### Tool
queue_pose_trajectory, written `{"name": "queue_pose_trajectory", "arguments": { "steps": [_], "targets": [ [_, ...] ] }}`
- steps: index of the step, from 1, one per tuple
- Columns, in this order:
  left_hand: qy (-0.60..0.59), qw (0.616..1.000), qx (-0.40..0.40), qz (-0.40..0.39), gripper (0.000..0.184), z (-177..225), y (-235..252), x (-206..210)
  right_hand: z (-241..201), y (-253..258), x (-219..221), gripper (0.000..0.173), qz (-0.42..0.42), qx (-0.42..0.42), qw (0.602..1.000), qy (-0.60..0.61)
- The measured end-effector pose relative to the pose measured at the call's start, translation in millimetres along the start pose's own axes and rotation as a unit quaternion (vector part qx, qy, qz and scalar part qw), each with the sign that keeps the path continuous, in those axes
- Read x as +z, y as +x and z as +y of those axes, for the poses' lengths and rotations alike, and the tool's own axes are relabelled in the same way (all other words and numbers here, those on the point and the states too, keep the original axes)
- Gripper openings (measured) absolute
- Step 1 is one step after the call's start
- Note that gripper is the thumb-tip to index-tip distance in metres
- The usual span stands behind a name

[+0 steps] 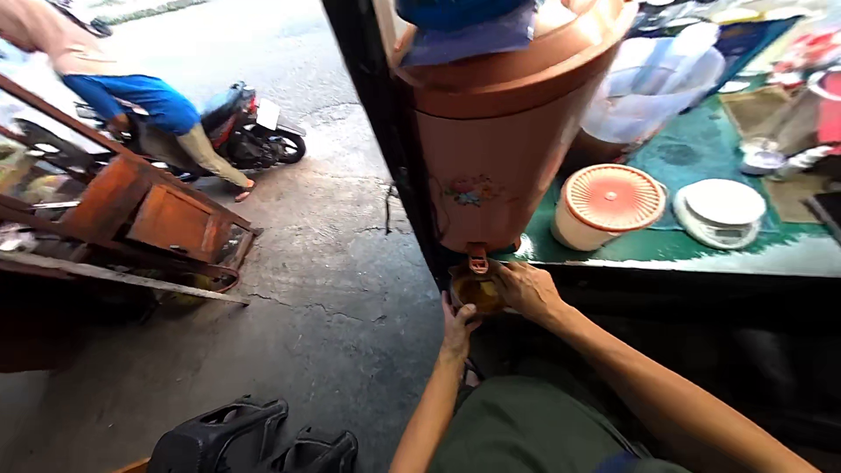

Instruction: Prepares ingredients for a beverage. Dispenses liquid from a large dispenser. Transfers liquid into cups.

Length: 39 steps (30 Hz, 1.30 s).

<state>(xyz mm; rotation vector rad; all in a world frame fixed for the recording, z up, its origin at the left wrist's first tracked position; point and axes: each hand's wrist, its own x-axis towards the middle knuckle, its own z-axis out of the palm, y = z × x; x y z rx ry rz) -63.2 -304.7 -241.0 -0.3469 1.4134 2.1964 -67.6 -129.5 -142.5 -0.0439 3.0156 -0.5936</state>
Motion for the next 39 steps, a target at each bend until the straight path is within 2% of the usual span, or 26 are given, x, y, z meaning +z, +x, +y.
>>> {"name": "queue_pose_trajectory", "arguments": {
  "steps": [3, 5, 8, 10, 12, 14, 16, 18, 20, 22, 25, 27, 29, 31, 34, 36, 38, 39],
  "targets": [
    [-0.003, 1.000, 0.002, -0.007, 0.122, -3.6, 1.9, -2.1, -7.3, -10.1, -6.2, 0.038, -0.097, -0.036, 0.995, 0.008],
    [-0.012, 1.000, 0.001, -0.008, 0.125, -6.5, 4.8, -3.6, -1.6, -10.4, 1.1, 0.037, -0.059, -0.068, 0.996, 0.020],
    [-0.029, 1.000, -0.004, -0.001, 0.128, -5.3, 5.5, -3.6, 10.9, -1.6, 7.4, 0.036, -0.007, -0.019, 1.000, 0.008],
    [-0.033, 0.999, -0.004, 0.002, 0.129, -3.4, 5.3, -4.6, 3.9, -5.9, 4.4, 0.036, -0.047, -0.024, 0.999, -0.010],
    [-0.032, 0.999, -0.002, 0.001, 0.131, -2.6, 4.9, -5.5, -2.5, -12.5, 3.7, 0.036, -0.076, -0.068, 0.995, -0.004],
    [-0.034, 0.999, -0.003, 0.000, 0.131, -2.9, 5.4, -5.9, 1.9, -9.5, 6.4, 0.036, -0.029, -0.073, 0.997, 0.012],
    [-0.035, 0.999, -0.006, 0.003, 0.129, -2.6, 4.7, -5.2, 9.7, -1.3, 8.1, 0.035, 0.011, -0.031, 0.999, 0.009],
    [-0.033, 0.999, -0.008, 0.002, 0.126, -1.7, 3.3, -6.0, 5.9, -1.8, 4.1, 0.036, -0.019, -0.016, 1.000, -0.004],
    [-0.034, 0.999, -0.008, 0.000, 0.127, -2.8, 3.5, -7.9, -4.9, -9.1, -2.0, 0.035, -0.083, -0.062, 0.995, -0.006],
    [-0.030, 1.000, -0.008, 0.000, 0.128, -4.8, 4.3, -8.8, -6.3, -10.0, 0.4, 0.035, -0.065, -0.107, 0.992, 0.004],
    [-0.036, 0.999, -0.009, 0.000, 0.129, -5.4, 2.4, -7.6, 2.7, 1.3, 2.2, 0.035, -0.039, -0.051, 0.998, 0.004],
    [-0.038, 0.999, -0.011, -0.001, 0.129, -3.7, 1.6, -7.7, -0.9, 0.2, -0.8, 0.035, -0.085, -0.033, 0.996, -0.019],
    [-0.034, 0.999, -0.010, -0.005, 0.132, -3.7, 1.5, -8.4, -10.3, -9.7, -3.2, 0.035, -0.129, -0.073, 0.989, -0.025],
    [-0.034, 0.999, -0.009, -0.004, 0.134, -4.0, 2.1, -7.6, -11.0, -13.0, -2.8, 0.035, -0.098, -0.098, 0.990, -0.010],
    [-0.037, 0.999, -0.012, -0.003, 0.130, -5.4, 1.1, -7.9, -0.1, -3.5, -0.1, 0.036, -0.046, -0.028, 0.999, -0.001],
    [-0.036, 0.999, -0.011, -0.002, 0.128, -4.7, 1.8, -8.4, -3.1, -4.7, -0.8, 0.036, -0.072, -0.012, 0.997, -0.020],
    [-0.036, 0.999, -0.008, -0.002, 0.126, -4.2, 1.8, -8.5, -8.9, -11.8, -0.6, 0.036, -0.107, -0.058, 0.992, -0.014],
    [-0.036, 0.999, -0.009, -0.001, 0.126, -4.1, 1.6, -8.3, -8.2, -12.8, 1.3, 0.036, -0.099, -0.076, 0.992, -0.003]
  ]
}}
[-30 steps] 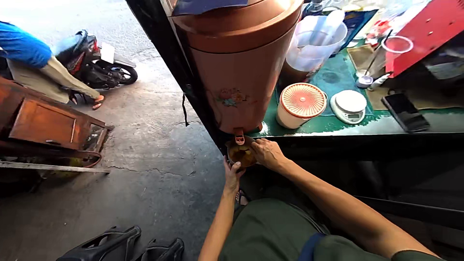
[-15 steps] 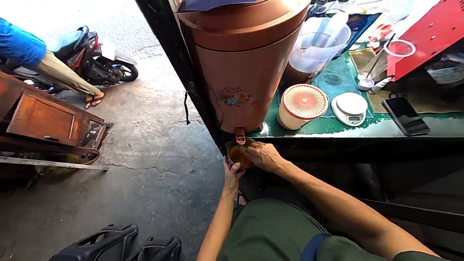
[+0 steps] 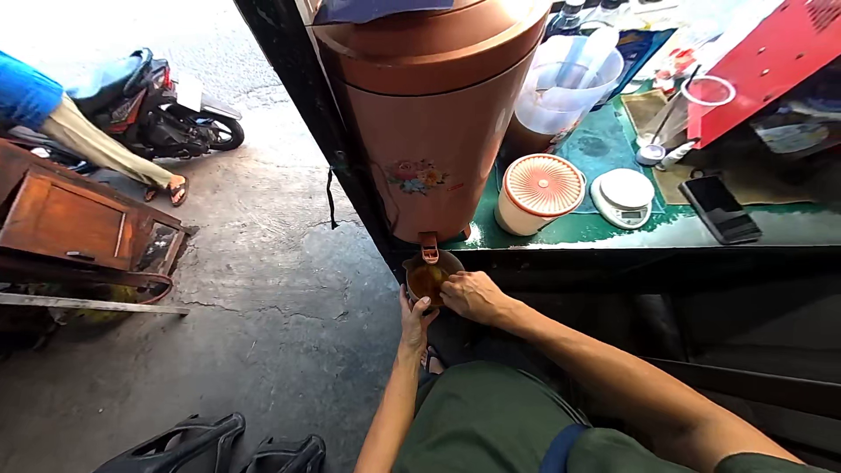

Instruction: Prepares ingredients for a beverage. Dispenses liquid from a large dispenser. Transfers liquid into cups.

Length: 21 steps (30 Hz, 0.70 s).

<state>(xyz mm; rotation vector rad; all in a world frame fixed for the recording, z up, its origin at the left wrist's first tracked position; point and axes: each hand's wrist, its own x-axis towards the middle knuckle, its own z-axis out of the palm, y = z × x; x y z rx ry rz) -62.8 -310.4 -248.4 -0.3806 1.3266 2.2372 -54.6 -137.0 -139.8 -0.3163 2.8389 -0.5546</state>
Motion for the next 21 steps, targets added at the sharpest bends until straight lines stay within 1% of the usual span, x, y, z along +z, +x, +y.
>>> {"name": "queue_pose_trajectory", "arguments": {
  "steps": [1, 3, 4, 5, 6, 8, 9, 10, 11, 12, 13, 14, 15, 17, 18, 19, 20, 21],
  "targets": [
    [0.000, 1.000, -0.001, 0.002, 0.126, 0.1, -0.1, 0.4, 3.5, 1.6, 2.7, 0.037, 0.031, 0.000, 0.999, 0.010],
    [-0.005, 1.000, -0.003, 0.005, 0.127, 0.5, -1.0, 1.4, 11.7, 7.7, 3.6, 0.038, 0.078, 0.050, 0.996, 0.017],
    [-0.007, 1.000, -0.004, 0.007, 0.128, 0.3, -1.5, 1.1, 13.5, 9.3, 4.2, 0.038, 0.082, 0.075, 0.994, 0.009],
    [-0.008, 1.000, -0.003, 0.008, 0.128, 0.7, -1.5, 0.7, 12.0, 8.9, 4.9, 0.037, 0.079, 0.082, 0.994, -0.002],
    [-0.006, 1.000, -0.001, 0.007, 0.128, 1.0, -1.2, 0.1, 7.0, 6.3, 4.7, 0.037, 0.062, 0.071, 0.996, -0.007],
    [0.003, 1.000, 0.007, 0.002, 0.128, 0.6, -1.1, -1.5, -2.0, 0.2, 6.1, 0.037, 0.025, 0.018, 1.000, 0.004],
    [0.005, 1.000, 0.009, 0.000, 0.129, 0.3, -0.5, -1.7, -2.5, 0.3, 6.9, 0.037, 0.034, 0.001, 0.999, 0.015],
    [0.005, 1.000, 0.010, -0.001, 0.128, 0.3, -0.1, -1.4, -0.4, 2.6, 7.5, 0.038, 0.063, 0.003, 0.998, 0.024],
    [0.003, 1.000, 0.010, 0.000, 0.128, 0.2, -0.3, -1.3, 3.3, 6.4, 8.3, 0.038, 0.099, 0.023, 0.995, 0.026],
    [0.002, 1.000, 0.008, 0.002, 0.127, 0.5, -1.0, -1.0, 6.8, 10.2, 8.6, 0.037, 0.121, 0.052, 0.991, 0.023],
    [0.000, 1.000, 0.007, 0.004, 0.126, 0.8, -1.8, -1.1, 8.4, 12.6, 8.4, 0.037, 0.122, 0.076, 0.989, 0.014],
    [-0.003, 1.000, 0.007, 0.005, 0.125, 1.2, -2.1, -1.2, 6.9, 12.4, 7.4, 0.037, 0.105, 0.084, 0.991, 0.005],
    [-0.003, 1.000, 0.010, 0.005, 0.126, 1.5, -1.7, -1.2, 3.1, 9.9, 5.7, 0.037, 0.075, 0.070, 0.995, -0.004],
    [0.001, 1.000, 0.012, 0.002, 0.129, 1.3, -0.8, -1.8, -3.3, 3.5, 5.3, 0.036, 0.037, -0.001, 0.999, 0.000],
    [0.003, 1.000, 0.013, 0.002, 0.131, 0.7, -0.2, -1.8, -3.4, 3.1, 5.7, 0.037, 0.043, -0.024, 0.999, 0.012],
    [0.006, 1.000, 0.014, 0.003, 0.129, 0.3, -0.2, -1.3, -1.8, 4.9, 6.3, 0.038, 0.073, -0.023, 0.997, 0.023],
    [0.005, 1.000, 0.012, 0.005, 0.127, 0.5, -0.9, -0.3, 1.0, 8.3, 6.6, 0.038, 0.110, 0.002, 0.994, 0.025],
    [0.001, 1.000, 0.010, 0.007, 0.126, 1.0, -2.3, 0.8, 3.6, 11.9, 5.6, 0.037, 0.130, 0.037, 0.991, 0.019]
  ]
}}
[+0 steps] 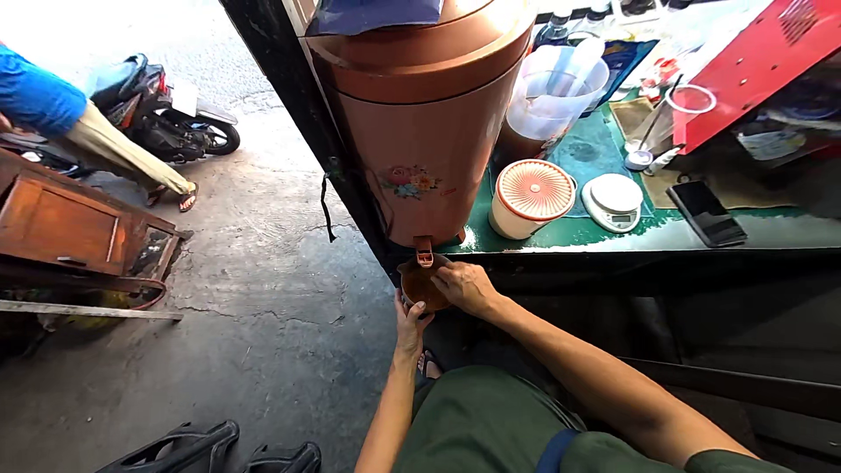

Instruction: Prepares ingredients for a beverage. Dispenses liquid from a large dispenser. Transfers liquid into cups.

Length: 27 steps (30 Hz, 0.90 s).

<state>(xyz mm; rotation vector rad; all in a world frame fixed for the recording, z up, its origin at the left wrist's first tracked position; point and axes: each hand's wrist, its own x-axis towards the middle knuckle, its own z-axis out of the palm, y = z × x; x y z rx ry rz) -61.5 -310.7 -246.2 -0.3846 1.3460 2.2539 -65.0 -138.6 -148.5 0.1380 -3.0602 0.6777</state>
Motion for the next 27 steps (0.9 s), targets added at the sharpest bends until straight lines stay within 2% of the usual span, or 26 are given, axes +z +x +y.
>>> {"name": "queue_pose_trajectory", "arguments": {
  "steps": [1, 3, 6, 8, 10, 12, 16, 21, 24, 25, 27],
  "targets": [
    [-0.003, 1.000, -0.001, 0.001, 0.125, 0.6, -1.2, 0.6, 0.6, 2.6, -1.4, 0.037, -0.003, 0.032, 0.999, -0.016],
    [-0.005, 1.000, -0.001, -0.002, 0.125, 1.0, -1.9, 0.3, -6.3, -0.1, -6.4, 0.036, -0.066, 0.051, 0.996, -0.040],
    [0.001, 1.000, 0.003, -0.009, 0.129, -1.4, -0.3, 2.2, -14.9, -12.6, -7.7, 0.037, -0.112, -0.013, 0.993, -0.020],
    [0.007, 1.000, 0.004, -0.005, 0.126, -0.7, -1.8, 2.8, -13.2, -7.4, -7.7, 0.040, -0.078, 0.006, 0.997, 0.002],
    [0.018, 1.000, 0.011, 0.007, 0.122, 0.1, -4.9, 3.1, -10.8, 0.2, -7.7, 0.040, -0.043, 0.072, 0.996, 0.003],
    [0.031, 0.999, 0.016, 0.005, 0.120, -0.6, -4.4, 5.1, -12.4, -3.9, -10.8, 0.036, -0.045, 0.104, 0.994, -0.007],
    [0.048, 0.999, 0.021, -0.013, 0.124, 1.4, -1.6, 5.2, -18.6, -11.4, -12.3, 0.034, -0.105, 0.015, 0.994, 0.034],
    [0.030, 0.999, 0.011, 0.002, 0.124, 3.7, -2.3, 6.5, -1.1, 0.6, -5.4, 0.035, -0.050, 0.094, 0.994, 0.024],
    [0.031, 0.999, 0.013, 0.002, 0.128, 5.8, -2.2, 7.2, -11.1, -11.3, -9.0, 0.032, -0.094, 0.040, 0.994, 0.027],
    [0.033, 0.999, 0.015, 0.002, 0.128, 5.6, -2.1, 7.7, -11.2, -12.5, -8.3, 0.032, -0.092, 0.019, 0.995, 0.037],
    [0.029, 0.999, 0.015, 0.001, 0.130, 4.5, -1.4, 7.5, -5.4, -8.3, -5.0, 0.035, -0.054, 0.034, 0.997, 0.052]
  ]
}}
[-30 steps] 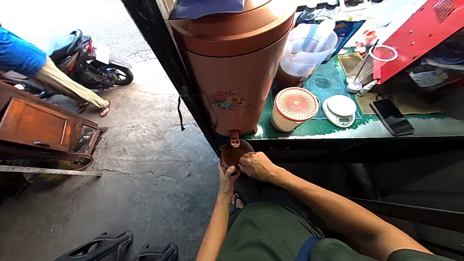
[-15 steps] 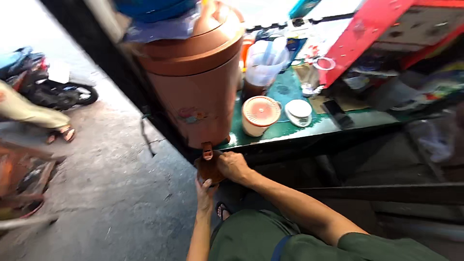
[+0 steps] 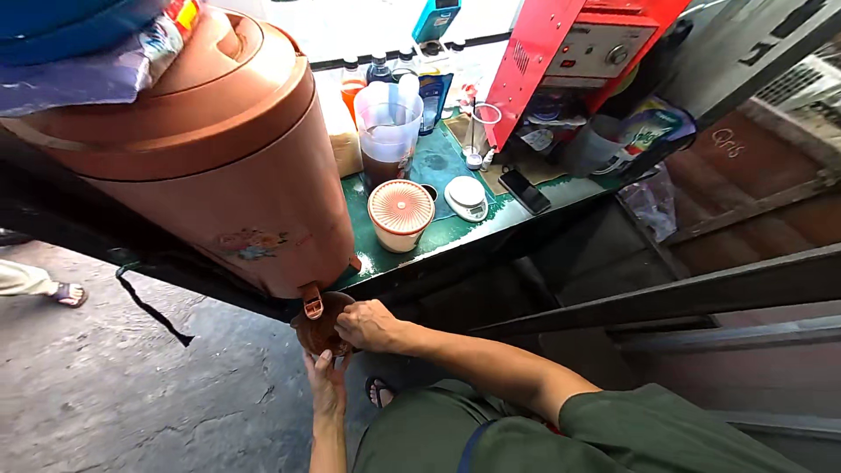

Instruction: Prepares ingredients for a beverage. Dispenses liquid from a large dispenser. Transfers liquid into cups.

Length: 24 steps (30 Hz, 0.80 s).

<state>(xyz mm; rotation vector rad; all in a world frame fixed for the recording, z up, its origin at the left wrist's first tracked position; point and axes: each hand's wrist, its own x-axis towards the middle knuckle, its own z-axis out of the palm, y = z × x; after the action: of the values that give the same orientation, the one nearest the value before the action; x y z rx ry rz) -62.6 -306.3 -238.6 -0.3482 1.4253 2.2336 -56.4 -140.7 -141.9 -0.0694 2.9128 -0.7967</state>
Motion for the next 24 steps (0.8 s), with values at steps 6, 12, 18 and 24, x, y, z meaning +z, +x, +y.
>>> {"name": "queue_pose_trajectory", "arguments": {
  "steps": [6, 12, 18, 24],
  "targets": [
    [-0.016, 1.000, 0.001, 0.008, 0.134, 0.1, 0.8, -3.5, -5.3, 2.5, -4.7, 0.034, -0.050, 0.006, 0.998, -0.028],
    [-0.019, 1.000, -0.001, 0.013, 0.133, -1.4, -0.1, -1.4, 2.1, 14.1, -6.5, 0.036, 0.000, 0.061, 0.998, -0.028],
    [-0.024, 1.000, -0.003, 0.005, 0.137, -2.7, 0.0, -2.2, -3.2, 8.3, -12.0, 0.038, -0.042, 0.010, 0.999, -0.007],
    [-0.023, 1.000, -0.001, 0.007, 0.136, -4.0, 1.0, -5.2, -3.5, 7.2, -6.8, 0.036, -0.078, -0.003, 0.996, -0.032]
  ]
}}
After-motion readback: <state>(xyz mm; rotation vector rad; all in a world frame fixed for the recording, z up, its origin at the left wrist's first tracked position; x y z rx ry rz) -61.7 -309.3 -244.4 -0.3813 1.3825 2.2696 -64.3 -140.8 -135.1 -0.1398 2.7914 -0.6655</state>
